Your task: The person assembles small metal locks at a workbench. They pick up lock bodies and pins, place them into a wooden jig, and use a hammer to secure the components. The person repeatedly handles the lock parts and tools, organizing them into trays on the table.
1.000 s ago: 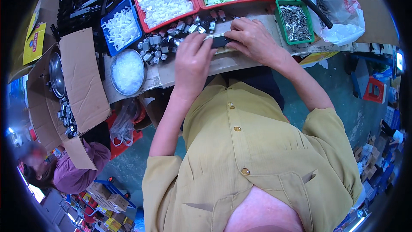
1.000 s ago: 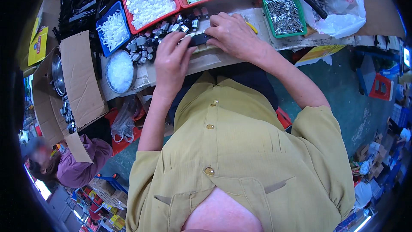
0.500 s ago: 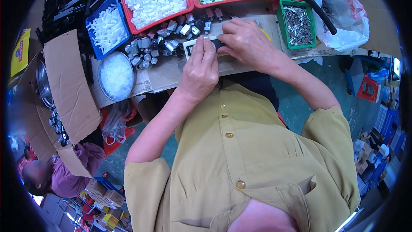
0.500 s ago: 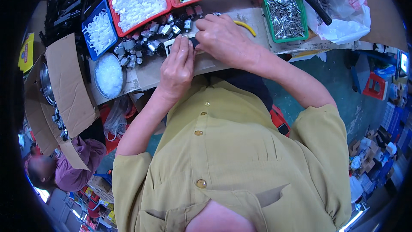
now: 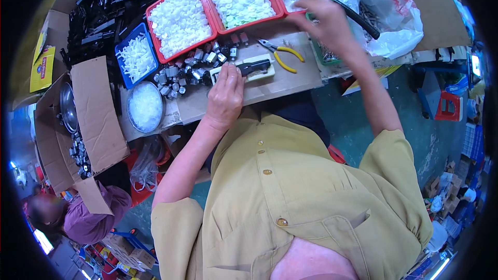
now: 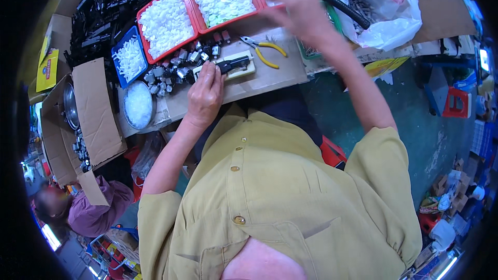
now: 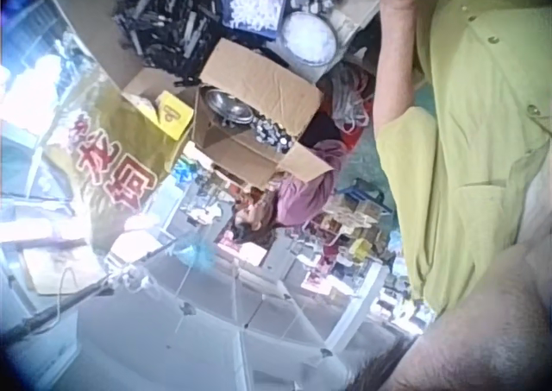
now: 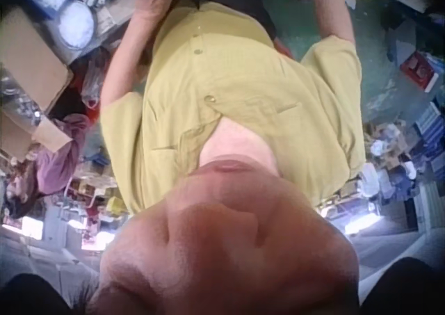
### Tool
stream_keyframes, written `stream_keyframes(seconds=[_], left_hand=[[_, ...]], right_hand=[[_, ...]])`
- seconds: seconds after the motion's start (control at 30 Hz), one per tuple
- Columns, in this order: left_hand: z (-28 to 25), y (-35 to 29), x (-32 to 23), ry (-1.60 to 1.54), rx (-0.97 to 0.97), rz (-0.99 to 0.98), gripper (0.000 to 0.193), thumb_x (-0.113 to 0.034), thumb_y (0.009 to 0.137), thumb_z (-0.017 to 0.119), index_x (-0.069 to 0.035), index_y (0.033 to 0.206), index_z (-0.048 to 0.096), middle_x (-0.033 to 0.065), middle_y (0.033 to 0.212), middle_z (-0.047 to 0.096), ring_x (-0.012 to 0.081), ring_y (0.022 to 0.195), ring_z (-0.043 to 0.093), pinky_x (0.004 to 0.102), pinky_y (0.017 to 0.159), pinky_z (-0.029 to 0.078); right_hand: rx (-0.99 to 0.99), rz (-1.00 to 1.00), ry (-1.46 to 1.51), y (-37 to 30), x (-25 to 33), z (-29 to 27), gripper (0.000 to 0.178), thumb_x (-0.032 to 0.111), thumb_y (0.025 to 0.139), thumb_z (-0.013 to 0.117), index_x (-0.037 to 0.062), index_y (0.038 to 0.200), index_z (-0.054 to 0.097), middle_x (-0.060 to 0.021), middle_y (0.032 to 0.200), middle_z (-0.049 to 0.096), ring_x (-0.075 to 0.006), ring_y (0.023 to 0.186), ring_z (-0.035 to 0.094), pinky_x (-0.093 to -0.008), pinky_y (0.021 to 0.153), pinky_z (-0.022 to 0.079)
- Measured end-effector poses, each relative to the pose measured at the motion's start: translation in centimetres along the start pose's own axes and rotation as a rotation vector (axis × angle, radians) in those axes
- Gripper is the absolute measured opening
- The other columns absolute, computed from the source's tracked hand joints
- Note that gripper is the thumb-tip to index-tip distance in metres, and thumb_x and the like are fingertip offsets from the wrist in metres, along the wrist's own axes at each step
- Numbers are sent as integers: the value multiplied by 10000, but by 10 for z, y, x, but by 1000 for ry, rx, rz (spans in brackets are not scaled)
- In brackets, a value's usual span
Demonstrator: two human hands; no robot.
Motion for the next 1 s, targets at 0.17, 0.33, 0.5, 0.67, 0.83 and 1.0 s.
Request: stream_keyframes(seconds=[0.17, 0.33, 0.5, 0.67, 0.83, 1.0], left_hand=[[-1, 3, -2, -23, -19, 4, 240, -48, 841, 703, 96, 1031, 668, 220, 1088, 660, 353, 1035, 674, 381, 842, 572], [-1, 1, -4, -32, -43, -3, 248, -39, 832, 702, 98, 1035, 661, 213, 1084, 659, 352, 1038, 671, 380, 848, 568], [0, -2, -3, -21, -43, -12, 262, -38, 823, 703, 97, 1043, 656, 217, 1095, 660, 352, 1045, 668, 381, 861, 564], [1, -3, -2, -23, -41, -1, 272, -56, 834, 698, 95, 1056, 655, 224, 1100, 660, 358, 1049, 666, 381, 883, 558], [5, -1, -4, 8, -21, 23, 269, -73, 842, 688, 92, 1052, 656, 219, 1102, 656, 359, 1058, 662, 379, 886, 555], [6, -4, -3, 11, -5, 11, 267, -68, 836, 684, 88, 1051, 659, 220, 1118, 650, 356, 1084, 652, 374, 894, 551]], right_hand=[[75, 148, -485, -14, -98, -24, 259, 225, 877, 675, -11, 982, 660, -173, 924, 630, -375, 901, 631, -446, 792, 498], [156, 193, -411, -15, -140, -9, 235, 217, 882, 661, -13, 931, 665, -173, 889, 612, -365, 871, 623, -443, 771, 487], [28, 151, -228, -11, -57, -44, 221, 177, 896, 664, 15, 1037, 613, -184, 875, 630, -368, 828, 632, -420, 740, 505], [247, 191, 96, -57, 26, -2, 294, 148, 923, 618, 80, 1191, 518, -211, 884, 640, -430, 791, 638, -474, 674, 520], [351, 124, 47, -84, 56, 22, 422, 89, 920, 608, 142, 1330, 520, -193, 892, 658, -402, 782, 660, -477, 640, 527], [-15, -65, 106, -55, 90, -26, 540, 8, 870, 636, 139, 1382, 529, -159, 876, 662, -336, 715, 659, -409, 618, 534]])
Point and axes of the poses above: each hand's wrist, its own y-axis towards the middle knuckle, its own z-axis out of the palm, x = y × z, the point moved 8 cm from there along y, towards the middle knuckle
